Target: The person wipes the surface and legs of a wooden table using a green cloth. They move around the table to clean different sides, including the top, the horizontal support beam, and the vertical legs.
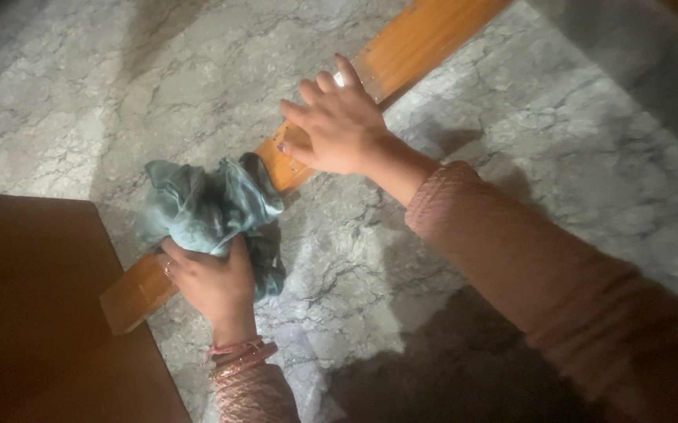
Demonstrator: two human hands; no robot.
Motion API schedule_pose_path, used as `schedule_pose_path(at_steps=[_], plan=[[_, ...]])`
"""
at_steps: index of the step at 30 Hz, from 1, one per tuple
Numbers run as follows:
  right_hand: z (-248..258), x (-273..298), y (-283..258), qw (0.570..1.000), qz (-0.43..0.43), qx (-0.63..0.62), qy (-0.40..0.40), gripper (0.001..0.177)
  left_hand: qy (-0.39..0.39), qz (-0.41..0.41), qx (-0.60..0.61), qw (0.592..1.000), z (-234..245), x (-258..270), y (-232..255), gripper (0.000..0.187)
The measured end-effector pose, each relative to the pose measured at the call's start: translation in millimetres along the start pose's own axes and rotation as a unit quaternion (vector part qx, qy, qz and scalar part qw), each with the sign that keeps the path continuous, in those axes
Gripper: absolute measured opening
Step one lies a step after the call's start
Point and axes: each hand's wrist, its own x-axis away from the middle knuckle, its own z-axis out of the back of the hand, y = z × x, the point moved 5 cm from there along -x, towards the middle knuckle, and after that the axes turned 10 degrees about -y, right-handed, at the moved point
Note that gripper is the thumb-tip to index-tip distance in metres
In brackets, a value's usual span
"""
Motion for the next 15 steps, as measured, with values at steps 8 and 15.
schedule_pose_path(at_steps=[8, 15], plan=[[-2.5, 2.2, 0.3, 1.0, 0.004, 0.01, 0.026, 0.071, 0.01, 0.015, -0.001, 1.0, -2.1, 0.6, -3.3, 0.082], [-4.4, 3.4, 0.3, 1.0, 0.01, -0.01, 0.028, 0.07, 0.011, 0.012, -0.005, 1.0, -4.6, 0.3, -4.4, 0.079]])
